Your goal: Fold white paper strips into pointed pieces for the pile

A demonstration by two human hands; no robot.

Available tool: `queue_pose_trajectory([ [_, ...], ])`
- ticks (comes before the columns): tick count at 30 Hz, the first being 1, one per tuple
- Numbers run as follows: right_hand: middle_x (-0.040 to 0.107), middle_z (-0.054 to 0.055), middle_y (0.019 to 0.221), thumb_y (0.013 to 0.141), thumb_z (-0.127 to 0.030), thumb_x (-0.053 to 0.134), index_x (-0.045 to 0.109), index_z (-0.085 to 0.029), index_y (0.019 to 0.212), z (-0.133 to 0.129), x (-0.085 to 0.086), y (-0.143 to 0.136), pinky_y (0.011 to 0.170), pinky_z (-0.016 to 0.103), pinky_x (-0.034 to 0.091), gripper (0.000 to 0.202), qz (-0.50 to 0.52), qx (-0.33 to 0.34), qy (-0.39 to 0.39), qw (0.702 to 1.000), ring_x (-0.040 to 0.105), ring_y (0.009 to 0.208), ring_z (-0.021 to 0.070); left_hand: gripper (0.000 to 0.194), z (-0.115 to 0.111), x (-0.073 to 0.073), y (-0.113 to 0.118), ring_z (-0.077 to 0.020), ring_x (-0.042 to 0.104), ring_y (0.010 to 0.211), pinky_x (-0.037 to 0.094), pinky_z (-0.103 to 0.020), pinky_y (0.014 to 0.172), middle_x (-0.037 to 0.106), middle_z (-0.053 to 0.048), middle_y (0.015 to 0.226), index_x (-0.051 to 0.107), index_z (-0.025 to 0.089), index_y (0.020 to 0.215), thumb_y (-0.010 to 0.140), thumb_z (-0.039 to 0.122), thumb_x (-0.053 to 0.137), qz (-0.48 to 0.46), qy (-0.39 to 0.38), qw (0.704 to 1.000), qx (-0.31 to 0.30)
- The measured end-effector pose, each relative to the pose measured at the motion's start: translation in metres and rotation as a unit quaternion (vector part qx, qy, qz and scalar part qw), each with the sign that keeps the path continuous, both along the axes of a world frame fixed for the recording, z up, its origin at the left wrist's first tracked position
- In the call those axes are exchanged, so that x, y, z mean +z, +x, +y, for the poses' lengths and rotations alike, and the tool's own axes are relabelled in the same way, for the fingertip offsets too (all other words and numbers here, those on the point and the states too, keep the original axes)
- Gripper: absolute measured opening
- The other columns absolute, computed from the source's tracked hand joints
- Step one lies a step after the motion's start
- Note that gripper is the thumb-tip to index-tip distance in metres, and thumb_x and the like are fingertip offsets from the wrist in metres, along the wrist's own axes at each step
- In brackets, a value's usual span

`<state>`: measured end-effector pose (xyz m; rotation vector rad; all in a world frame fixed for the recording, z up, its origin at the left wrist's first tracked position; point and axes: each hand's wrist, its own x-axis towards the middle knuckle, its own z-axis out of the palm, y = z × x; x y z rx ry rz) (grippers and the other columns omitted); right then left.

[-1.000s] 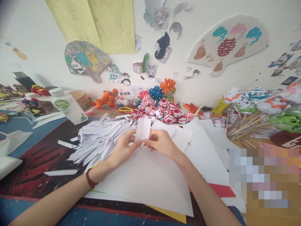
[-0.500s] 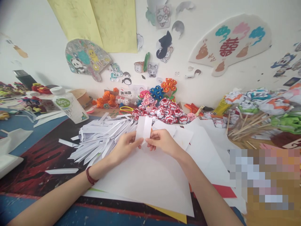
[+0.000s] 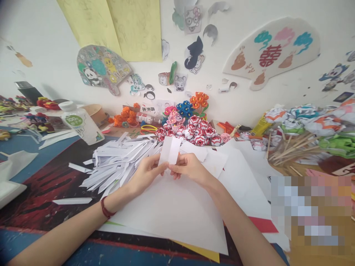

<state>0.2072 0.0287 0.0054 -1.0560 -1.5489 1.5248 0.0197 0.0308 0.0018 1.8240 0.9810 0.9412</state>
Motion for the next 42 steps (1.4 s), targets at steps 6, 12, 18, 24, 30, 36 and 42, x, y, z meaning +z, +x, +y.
queue_pose_trajectory([
  [6,0.067,0.006,0.068,0.070,-0.041,0.075,0.071,-0.010,0.081,-0.002,0.001,-0.005,0.056,0.027,0.050,0.034,0.013,0.003,-0.010,1.000,0.061,0.057,0.0137,0.022,0.002,-0.004,0.001,-0.0130,0.056,0.062,0.038,-0.023,0.055,0.063,-0.003,0.070,0.064,0.013,0.083,0.086,0.032,0.054,-0.042,-0.033,0.999,-0.005],
  [12,0.068,0.006,0.068,0.068,-0.044,0.076,0.072,-0.010,0.082,-0.003,0.003,-0.005,0.058,0.028,0.051,0.037,0.017,0.002,-0.018,1.000,0.062,0.057,0.0144,0.021,0.000,-0.001,0.003,-0.0126,0.055,0.061,0.037,-0.023,0.054,0.063,-0.003,0.068,0.063,0.013,0.080,0.085,0.032,0.055,-0.062,-0.062,0.996,0.003],
  [18,0.068,0.007,0.069,0.067,-0.046,0.076,0.072,-0.010,0.081,-0.005,0.002,-0.008,0.057,0.028,0.052,0.039,0.027,0.010,-0.023,0.999,0.064,0.058,0.0161,0.020,-0.001,-0.002,0.004,-0.0130,0.055,0.060,0.038,-0.024,0.054,0.062,-0.002,0.067,0.061,0.014,0.078,0.085,0.031,0.055,-0.069,-0.065,0.995,0.011],
  [24,0.069,0.007,0.069,0.065,-0.046,0.077,0.071,-0.010,0.077,-0.007,-0.003,-0.016,0.057,0.029,0.052,0.039,0.046,-0.017,-0.047,0.998,0.065,0.058,0.0161,0.023,-0.001,-0.003,0.002,-0.0133,0.054,0.058,0.038,-0.024,0.054,0.060,-0.001,0.062,0.060,0.016,0.072,0.083,0.035,0.057,-0.073,-0.042,0.996,0.036],
  [30,0.067,0.005,0.064,0.066,-0.045,0.077,0.071,-0.010,0.075,-0.008,0.000,-0.016,0.054,0.027,0.050,0.036,0.050,-0.030,-0.039,0.998,0.062,0.053,0.0135,0.023,-0.001,-0.001,0.003,-0.0127,0.053,0.059,0.038,-0.024,0.056,0.060,-0.001,0.064,0.061,0.015,0.075,0.085,0.035,0.055,-0.066,-0.028,0.997,0.032],
  [36,0.069,0.008,0.069,0.075,-0.045,0.069,0.071,-0.010,0.078,-0.009,0.006,-0.012,0.056,0.028,0.052,0.035,0.036,-0.005,-0.003,0.999,0.065,0.057,0.0157,0.024,0.000,0.001,0.000,-0.0122,0.053,0.063,0.038,-0.024,0.058,0.058,-0.001,0.068,0.059,0.015,0.077,0.088,0.035,0.052,-0.045,0.017,0.999,0.025],
  [42,0.069,0.008,0.071,0.079,-0.047,0.064,0.069,-0.011,0.076,-0.009,0.008,-0.010,0.057,0.029,0.054,0.037,0.007,-0.004,0.029,1.000,0.066,0.059,0.0167,0.023,-0.003,0.006,0.001,-0.0130,0.054,0.062,0.039,-0.024,0.057,0.060,-0.002,0.068,0.059,0.015,0.076,0.088,0.033,0.051,-0.028,0.020,0.999,0.028],
])
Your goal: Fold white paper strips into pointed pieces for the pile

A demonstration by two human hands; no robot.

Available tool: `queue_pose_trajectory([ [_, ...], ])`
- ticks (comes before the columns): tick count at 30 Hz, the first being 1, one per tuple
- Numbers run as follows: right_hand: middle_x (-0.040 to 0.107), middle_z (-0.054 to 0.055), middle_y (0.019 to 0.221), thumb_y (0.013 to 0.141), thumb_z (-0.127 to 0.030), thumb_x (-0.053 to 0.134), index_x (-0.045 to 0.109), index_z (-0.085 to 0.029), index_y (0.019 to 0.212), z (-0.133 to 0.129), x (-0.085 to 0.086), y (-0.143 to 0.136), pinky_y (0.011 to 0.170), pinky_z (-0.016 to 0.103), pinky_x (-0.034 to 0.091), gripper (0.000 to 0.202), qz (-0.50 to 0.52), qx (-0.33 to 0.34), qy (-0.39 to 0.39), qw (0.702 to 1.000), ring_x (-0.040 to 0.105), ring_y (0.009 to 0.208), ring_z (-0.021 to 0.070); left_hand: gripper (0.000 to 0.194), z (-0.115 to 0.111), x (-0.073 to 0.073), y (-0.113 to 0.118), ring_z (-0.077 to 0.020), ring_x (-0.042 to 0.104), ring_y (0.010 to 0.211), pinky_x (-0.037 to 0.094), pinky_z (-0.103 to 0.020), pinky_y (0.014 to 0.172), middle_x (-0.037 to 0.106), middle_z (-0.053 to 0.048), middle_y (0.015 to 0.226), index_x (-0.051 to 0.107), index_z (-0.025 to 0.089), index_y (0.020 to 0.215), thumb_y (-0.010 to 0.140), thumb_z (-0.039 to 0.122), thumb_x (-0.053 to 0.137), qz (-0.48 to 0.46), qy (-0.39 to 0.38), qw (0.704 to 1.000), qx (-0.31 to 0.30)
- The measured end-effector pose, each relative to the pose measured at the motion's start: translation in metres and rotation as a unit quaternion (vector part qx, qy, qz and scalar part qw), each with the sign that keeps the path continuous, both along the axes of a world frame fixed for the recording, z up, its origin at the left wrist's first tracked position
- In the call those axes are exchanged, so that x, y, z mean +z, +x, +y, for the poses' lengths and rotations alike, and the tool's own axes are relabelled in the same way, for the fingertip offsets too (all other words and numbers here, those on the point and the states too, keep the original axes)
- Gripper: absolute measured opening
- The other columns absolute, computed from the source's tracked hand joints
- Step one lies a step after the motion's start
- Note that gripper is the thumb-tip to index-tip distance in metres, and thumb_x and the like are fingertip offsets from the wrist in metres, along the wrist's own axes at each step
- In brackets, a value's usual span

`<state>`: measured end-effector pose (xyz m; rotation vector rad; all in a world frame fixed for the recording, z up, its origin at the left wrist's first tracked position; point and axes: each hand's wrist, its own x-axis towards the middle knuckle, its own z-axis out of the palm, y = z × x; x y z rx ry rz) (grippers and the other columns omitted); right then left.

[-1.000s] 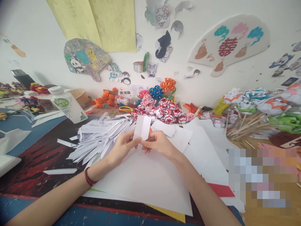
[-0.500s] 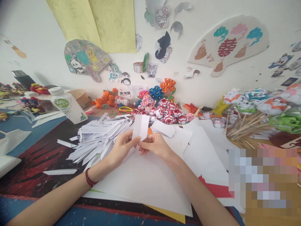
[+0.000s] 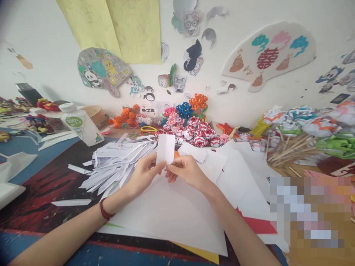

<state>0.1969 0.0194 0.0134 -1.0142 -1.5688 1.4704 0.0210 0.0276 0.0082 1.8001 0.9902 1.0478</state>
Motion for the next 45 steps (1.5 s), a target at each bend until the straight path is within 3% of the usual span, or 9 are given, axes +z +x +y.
queue_pose_trajectory([
  [16,0.070,0.008,0.070,0.083,-0.031,0.061,0.069,-0.010,0.077,0.005,0.002,0.012,0.055,0.027,0.054,0.024,-0.046,-0.011,0.032,0.998,0.067,0.056,0.0161,0.022,-0.001,-0.002,0.001,-0.0115,0.052,0.061,0.037,-0.023,0.055,0.059,-0.001,0.069,0.061,0.014,0.079,0.089,0.030,0.049,0.022,0.006,1.000,0.003],
  [25,0.070,0.007,0.071,0.082,-0.034,0.063,0.068,-0.011,0.074,0.006,0.002,0.014,0.057,0.027,0.054,0.024,-0.056,-0.022,0.045,0.997,0.066,0.058,0.0151,0.022,0.000,-0.001,0.001,-0.0102,0.048,0.059,0.035,-0.022,0.055,0.055,0.001,0.065,0.061,0.013,0.076,0.088,0.029,0.050,0.036,0.020,0.999,0.008],
  [33,0.069,0.009,0.072,0.085,-0.034,0.059,0.068,-0.010,0.080,0.008,0.003,0.022,0.057,0.029,0.055,0.026,-0.044,0.029,0.030,0.998,0.068,0.059,0.0178,0.023,0.000,-0.004,0.002,-0.0114,0.052,0.060,0.038,-0.023,0.055,0.060,-0.001,0.068,0.063,0.013,0.079,0.087,0.031,0.052,0.034,0.000,0.999,0.007],
  [40,0.069,0.007,0.076,0.083,-0.035,0.063,0.068,-0.012,0.086,0.005,0.004,0.012,0.062,0.029,0.055,0.024,-0.053,-0.006,0.044,0.998,0.066,0.063,0.0160,0.022,0.001,-0.004,0.003,-0.0113,0.053,0.058,0.039,-0.023,0.053,0.059,-0.002,0.067,0.062,0.013,0.080,0.085,0.033,0.056,-0.024,-0.049,0.998,0.014],
  [45,0.068,0.006,0.073,0.082,-0.037,0.064,0.067,-0.012,0.083,0.005,0.004,0.011,0.060,0.028,0.053,0.025,-0.038,-0.014,0.055,0.998,0.065,0.061,0.0150,0.026,0.000,-0.003,0.003,-0.0118,0.055,0.060,0.041,-0.023,0.055,0.060,-0.003,0.071,0.060,0.013,0.080,0.089,0.035,0.050,-0.040,-0.055,0.998,-0.017],
])
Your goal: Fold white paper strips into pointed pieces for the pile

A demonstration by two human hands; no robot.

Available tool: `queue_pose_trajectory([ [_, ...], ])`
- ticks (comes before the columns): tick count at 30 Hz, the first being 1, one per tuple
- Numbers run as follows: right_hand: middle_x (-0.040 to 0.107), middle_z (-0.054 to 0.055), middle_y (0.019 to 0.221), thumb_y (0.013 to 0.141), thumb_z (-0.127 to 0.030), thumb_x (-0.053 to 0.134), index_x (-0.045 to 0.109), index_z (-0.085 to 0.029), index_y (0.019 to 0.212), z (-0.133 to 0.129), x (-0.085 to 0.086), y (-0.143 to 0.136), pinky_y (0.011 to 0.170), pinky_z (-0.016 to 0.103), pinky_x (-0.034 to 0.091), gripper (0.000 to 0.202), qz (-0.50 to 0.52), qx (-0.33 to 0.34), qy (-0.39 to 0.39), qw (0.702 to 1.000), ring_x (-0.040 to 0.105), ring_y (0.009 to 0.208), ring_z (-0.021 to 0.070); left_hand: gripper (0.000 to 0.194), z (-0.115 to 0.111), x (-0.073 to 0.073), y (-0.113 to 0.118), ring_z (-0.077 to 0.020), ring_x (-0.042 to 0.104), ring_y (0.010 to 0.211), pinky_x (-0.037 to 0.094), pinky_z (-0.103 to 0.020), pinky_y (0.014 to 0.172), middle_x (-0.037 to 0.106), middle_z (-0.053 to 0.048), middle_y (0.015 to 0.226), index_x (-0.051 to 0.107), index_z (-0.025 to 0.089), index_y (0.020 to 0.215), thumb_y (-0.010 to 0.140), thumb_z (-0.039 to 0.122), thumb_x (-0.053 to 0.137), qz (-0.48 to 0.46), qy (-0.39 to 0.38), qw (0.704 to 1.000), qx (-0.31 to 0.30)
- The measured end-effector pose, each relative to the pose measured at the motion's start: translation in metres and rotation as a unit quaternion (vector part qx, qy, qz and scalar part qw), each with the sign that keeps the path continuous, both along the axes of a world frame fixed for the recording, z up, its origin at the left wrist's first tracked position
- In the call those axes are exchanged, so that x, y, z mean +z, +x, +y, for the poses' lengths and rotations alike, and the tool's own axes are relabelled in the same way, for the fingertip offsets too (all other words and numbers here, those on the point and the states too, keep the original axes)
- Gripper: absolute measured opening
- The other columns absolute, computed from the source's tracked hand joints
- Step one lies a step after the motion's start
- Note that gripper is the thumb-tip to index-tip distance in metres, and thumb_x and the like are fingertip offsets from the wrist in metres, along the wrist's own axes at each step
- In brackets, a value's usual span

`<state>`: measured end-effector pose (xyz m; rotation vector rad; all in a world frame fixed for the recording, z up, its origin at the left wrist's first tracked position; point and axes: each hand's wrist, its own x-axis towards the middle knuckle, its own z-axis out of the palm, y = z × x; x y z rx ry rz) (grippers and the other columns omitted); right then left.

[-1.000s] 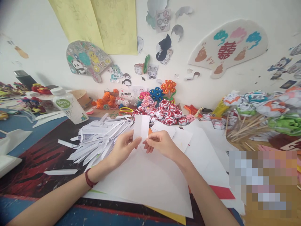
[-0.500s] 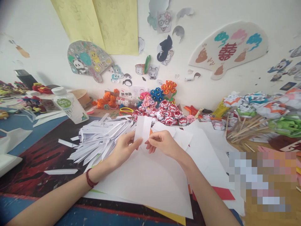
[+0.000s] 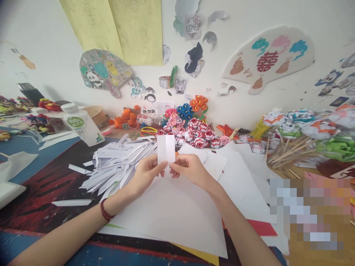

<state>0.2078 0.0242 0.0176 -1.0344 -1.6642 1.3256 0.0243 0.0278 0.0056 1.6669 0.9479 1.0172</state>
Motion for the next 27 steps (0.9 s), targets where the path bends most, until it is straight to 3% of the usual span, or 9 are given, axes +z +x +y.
queue_pose_trajectory([
  [3,0.068,0.007,0.070,0.083,-0.038,0.063,0.066,-0.012,0.076,0.001,0.003,0.004,0.057,0.027,0.052,0.027,0.006,-0.016,0.015,1.000,0.064,0.058,0.0145,0.026,-0.001,0.003,-0.003,-0.0126,0.056,0.067,0.042,-0.024,0.060,0.061,-0.003,0.075,0.058,0.015,0.085,0.094,0.032,0.041,0.028,0.068,0.997,0.024],
  [5,0.068,0.007,0.068,0.083,-0.040,0.062,0.066,-0.012,0.072,0.001,0.006,0.007,0.056,0.027,0.051,0.030,0.009,-0.021,0.024,0.999,0.063,0.057,0.0148,0.019,0.000,0.005,-0.006,-0.0132,0.056,0.073,0.043,-0.025,0.065,0.062,-0.004,0.086,0.054,0.017,0.104,0.094,0.027,0.040,0.062,0.146,0.986,0.060],
  [7,0.067,0.007,0.067,0.083,-0.041,0.062,0.066,-0.012,0.070,0.002,0.008,0.009,0.055,0.027,0.051,0.032,0.013,-0.024,0.028,0.999,0.063,0.056,0.0152,0.027,0.003,0.005,-0.009,-0.0136,0.056,0.077,0.044,-0.027,0.070,0.060,-0.007,0.101,0.043,0.019,0.120,0.094,0.021,0.039,0.113,0.252,0.957,0.086],
  [10,0.067,0.007,0.067,0.081,-0.043,0.064,0.067,-0.012,0.070,0.001,0.010,0.011,0.055,0.028,0.050,0.033,0.013,-0.029,0.030,0.999,0.062,0.055,0.0151,0.033,0.008,0.002,-0.016,-0.0181,0.056,0.092,0.043,-0.032,0.078,0.057,-0.010,0.115,0.041,0.021,0.124,0.092,0.011,0.036,0.230,0.439,0.865,0.080],
  [12,0.068,0.007,0.067,0.080,-0.045,0.065,0.067,-0.012,0.070,0.000,0.011,0.011,0.054,0.028,0.050,0.034,0.009,-0.030,0.031,0.999,0.061,0.055,0.0150,0.034,0.010,0.001,-0.020,-0.0190,0.057,0.089,0.041,-0.032,0.075,0.060,-0.008,0.109,0.046,0.023,0.120,0.091,0.008,0.038,0.299,0.519,0.796,0.084],
  [15,0.067,0.006,0.063,0.079,-0.047,0.064,0.068,-0.012,0.068,0.000,0.012,0.011,0.056,0.028,0.049,0.036,-0.003,-0.032,0.033,0.999,0.061,0.055,0.0154,0.025,0.008,0.003,-0.026,-0.0164,0.057,0.078,0.037,-0.030,0.068,0.064,-0.006,0.098,0.053,0.022,0.109,0.092,0.010,0.040,0.342,0.569,0.745,0.061],
  [23,0.067,0.005,0.067,0.075,-0.040,0.071,0.068,-0.012,0.074,0.000,0.005,0.003,0.056,0.027,0.048,0.028,0.048,-0.039,-0.012,0.998,0.061,0.057,0.0143,0.022,0.008,0.013,-0.032,-0.0150,0.060,0.075,0.037,-0.030,0.066,0.067,-0.007,0.094,0.054,0.019,0.111,0.093,0.012,0.043,0.324,0.612,0.722,-0.001],
  [27,0.067,0.005,0.066,0.073,-0.042,0.072,0.067,-0.011,0.069,0.000,0.006,0.002,0.055,0.027,0.048,0.032,0.056,-0.042,-0.034,0.997,0.062,0.056,0.0143,0.022,0.012,0.014,-0.036,-0.0147,0.059,0.076,0.036,-0.031,0.065,0.068,-0.005,0.096,0.055,0.019,0.109,0.093,0.012,0.043,0.347,0.649,0.677,-0.027],
])
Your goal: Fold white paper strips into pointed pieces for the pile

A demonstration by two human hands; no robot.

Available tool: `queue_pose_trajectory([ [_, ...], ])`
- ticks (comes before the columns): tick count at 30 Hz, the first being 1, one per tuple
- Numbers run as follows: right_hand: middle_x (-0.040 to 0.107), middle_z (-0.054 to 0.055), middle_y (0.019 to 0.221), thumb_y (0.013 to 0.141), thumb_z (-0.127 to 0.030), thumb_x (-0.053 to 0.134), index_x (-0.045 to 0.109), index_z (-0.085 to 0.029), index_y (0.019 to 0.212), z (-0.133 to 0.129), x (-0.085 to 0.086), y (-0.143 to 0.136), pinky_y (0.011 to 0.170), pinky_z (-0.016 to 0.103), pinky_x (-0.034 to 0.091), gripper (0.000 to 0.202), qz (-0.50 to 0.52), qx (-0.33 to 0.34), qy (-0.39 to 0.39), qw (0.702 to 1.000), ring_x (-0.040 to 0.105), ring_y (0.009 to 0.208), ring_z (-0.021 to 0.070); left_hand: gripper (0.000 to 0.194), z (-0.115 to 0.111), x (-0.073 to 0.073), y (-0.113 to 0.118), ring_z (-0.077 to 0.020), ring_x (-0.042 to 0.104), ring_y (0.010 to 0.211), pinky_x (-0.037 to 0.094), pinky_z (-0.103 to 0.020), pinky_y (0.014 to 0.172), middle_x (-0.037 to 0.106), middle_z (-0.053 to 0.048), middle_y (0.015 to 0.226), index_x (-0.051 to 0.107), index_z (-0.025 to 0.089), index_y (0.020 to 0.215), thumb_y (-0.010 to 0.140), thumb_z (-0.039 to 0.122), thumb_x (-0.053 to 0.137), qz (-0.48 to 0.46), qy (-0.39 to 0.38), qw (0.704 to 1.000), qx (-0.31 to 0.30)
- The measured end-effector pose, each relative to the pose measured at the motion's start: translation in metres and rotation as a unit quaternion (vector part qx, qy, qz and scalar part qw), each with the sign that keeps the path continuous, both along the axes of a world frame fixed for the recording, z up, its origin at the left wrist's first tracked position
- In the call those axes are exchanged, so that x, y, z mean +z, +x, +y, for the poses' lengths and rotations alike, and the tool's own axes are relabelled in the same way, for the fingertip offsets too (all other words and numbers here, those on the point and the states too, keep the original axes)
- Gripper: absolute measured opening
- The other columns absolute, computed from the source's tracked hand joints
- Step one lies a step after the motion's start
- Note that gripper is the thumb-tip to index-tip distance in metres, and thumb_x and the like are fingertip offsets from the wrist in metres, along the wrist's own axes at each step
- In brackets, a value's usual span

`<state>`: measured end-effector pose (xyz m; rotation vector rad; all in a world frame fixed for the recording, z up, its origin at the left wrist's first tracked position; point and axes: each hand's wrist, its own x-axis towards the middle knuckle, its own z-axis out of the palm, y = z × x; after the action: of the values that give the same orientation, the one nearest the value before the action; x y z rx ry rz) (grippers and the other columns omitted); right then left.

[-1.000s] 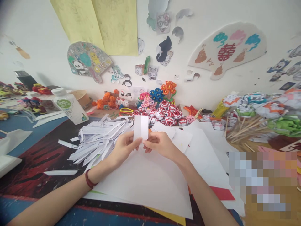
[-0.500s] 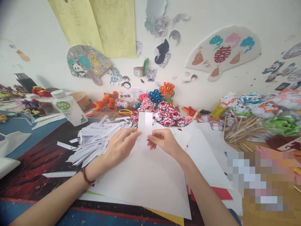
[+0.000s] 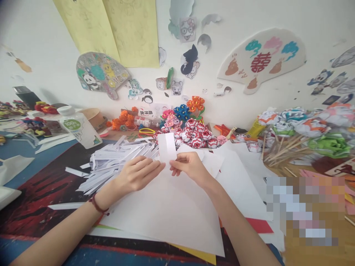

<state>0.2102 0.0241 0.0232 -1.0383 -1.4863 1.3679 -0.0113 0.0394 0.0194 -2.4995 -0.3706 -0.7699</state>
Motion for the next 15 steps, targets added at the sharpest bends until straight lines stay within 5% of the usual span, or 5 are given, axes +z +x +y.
queue_pose_trajectory([
  [5,0.067,0.005,0.064,0.072,-0.045,0.073,0.068,-0.011,0.071,-0.002,0.002,-0.001,0.054,0.027,0.049,0.034,0.004,0.007,-0.007,1.000,0.062,0.055,0.0147,0.021,0.000,-0.004,0.006,-0.0145,0.054,0.076,0.034,-0.031,0.066,0.065,-0.005,0.091,0.059,0.020,0.100,0.094,0.013,0.040,-0.050,-0.088,0.994,0.032],
  [15,0.068,0.006,0.068,0.074,-0.045,0.071,0.068,-0.012,0.073,-0.006,0.001,-0.007,0.058,0.029,0.051,0.033,0.001,0.000,0.009,1.000,0.064,0.058,0.0161,0.010,-0.002,-0.003,0.021,-0.0173,0.051,0.084,0.040,-0.030,0.075,0.054,-0.004,0.087,0.057,0.019,0.091,0.089,0.029,0.055,-0.243,-0.336,0.908,0.062],
])
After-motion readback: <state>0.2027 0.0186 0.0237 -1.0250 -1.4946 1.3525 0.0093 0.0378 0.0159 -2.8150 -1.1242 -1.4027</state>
